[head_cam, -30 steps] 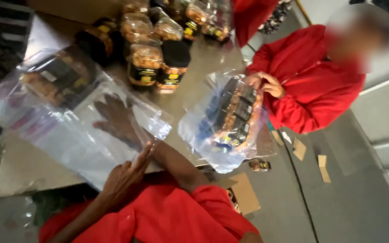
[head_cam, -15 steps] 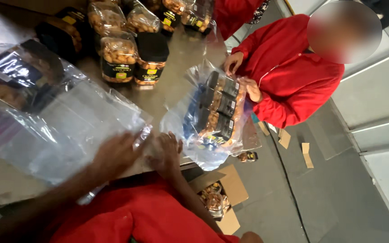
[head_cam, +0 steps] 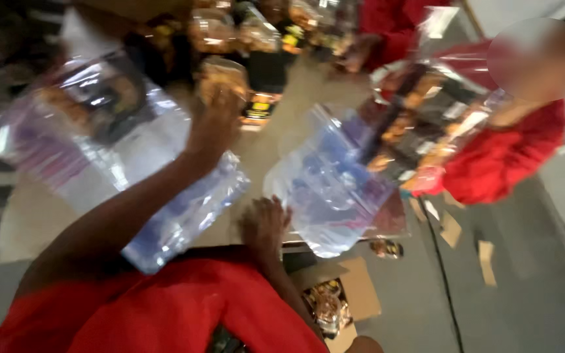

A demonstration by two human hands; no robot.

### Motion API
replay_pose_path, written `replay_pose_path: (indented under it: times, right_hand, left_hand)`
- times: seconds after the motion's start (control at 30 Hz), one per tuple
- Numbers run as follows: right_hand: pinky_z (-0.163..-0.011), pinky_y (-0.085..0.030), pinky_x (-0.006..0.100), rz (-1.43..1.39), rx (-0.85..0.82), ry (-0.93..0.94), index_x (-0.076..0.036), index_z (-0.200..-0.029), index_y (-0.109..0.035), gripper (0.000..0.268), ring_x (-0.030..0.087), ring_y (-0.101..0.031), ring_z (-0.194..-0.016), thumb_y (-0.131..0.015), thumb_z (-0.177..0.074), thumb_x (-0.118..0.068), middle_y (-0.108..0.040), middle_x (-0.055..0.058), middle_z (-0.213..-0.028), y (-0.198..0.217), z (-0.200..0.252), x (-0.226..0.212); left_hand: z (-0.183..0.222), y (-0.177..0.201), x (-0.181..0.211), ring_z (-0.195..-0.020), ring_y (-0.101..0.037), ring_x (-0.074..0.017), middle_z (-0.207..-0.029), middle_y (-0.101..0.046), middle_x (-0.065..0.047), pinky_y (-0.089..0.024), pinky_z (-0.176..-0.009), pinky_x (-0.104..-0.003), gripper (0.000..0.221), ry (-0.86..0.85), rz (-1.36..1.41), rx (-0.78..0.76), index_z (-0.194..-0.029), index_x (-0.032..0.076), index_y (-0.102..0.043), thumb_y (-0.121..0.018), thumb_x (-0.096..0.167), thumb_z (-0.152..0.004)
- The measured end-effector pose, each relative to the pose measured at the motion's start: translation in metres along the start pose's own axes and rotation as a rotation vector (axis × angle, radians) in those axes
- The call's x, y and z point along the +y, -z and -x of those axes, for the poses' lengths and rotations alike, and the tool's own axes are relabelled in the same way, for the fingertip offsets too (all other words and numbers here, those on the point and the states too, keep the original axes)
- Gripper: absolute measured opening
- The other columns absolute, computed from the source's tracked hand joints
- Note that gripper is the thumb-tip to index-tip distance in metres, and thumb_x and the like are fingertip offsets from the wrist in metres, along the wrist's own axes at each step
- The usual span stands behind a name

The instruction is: The person places jars of processed food into plastic sleeves on a table and hands them to another person.

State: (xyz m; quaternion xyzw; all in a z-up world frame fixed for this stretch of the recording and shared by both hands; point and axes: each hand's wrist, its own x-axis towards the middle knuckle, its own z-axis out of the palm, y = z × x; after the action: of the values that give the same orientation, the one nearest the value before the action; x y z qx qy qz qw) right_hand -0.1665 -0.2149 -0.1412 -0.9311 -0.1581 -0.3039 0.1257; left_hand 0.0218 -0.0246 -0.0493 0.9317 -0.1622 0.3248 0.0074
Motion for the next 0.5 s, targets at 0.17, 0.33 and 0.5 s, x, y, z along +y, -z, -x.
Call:
replay_pose_path:
  times: [0.17, 0.33, 0.5]
  right_hand:
    - [-0.121, -0.018, 0.059, -0.096, -0.014, -0.073, -0.008, -0.130, -0.061, 0.047, 0.036, -0.045, -0.141, -0.069, -0.090, -0.032, -0.060, 0.012, -0.135, 0.001, 0.003, 0.005]
    - [-0.120, -0.019, 0.059, -0.063, 0.006, -0.010, -0.007, -0.127, -0.062, 0.046, 0.036, -0.045, -0.139, -0.068, -0.089, -0.032, -0.061, 0.012, -0.133, 0.003, -0.003, 0.002]
    - [-0.118, -0.022, 0.058, -0.058, 0.028, -0.042, -0.009, -0.124, -0.065, 0.040, 0.035, -0.049, -0.136, -0.069, -0.090, -0.031, -0.063, 0.010, -0.127, 0.005, -0.005, -0.002]
  left_hand:
    - [0.063, 0.059, 0.025, -0.127, -0.054, -0.0331, -0.127, -0.062, -0.018, -0.042, -0.095, -0.051, 0.060, -0.160, 0.054, 0.041, -0.141, 0.002, -0.061, -0.065, 0.019, -0.083]
    - [0.084, 0.097, 0.022, -0.108, -0.059, -0.0286, -0.110, -0.063, -0.010, -0.043, -0.095, -0.048, 0.030, -0.064, 0.512, 0.060, -0.120, 0.010, -0.066, -0.069, 0.015, -0.091]
    - [0.068, 0.084, -0.003, -0.111, -0.058, -0.0358, -0.120, -0.063, -0.014, -0.047, -0.092, -0.050, 0.045, 0.192, 0.704, 0.060, -0.124, 0.010, -0.062, -0.072, 0.022, -0.082]
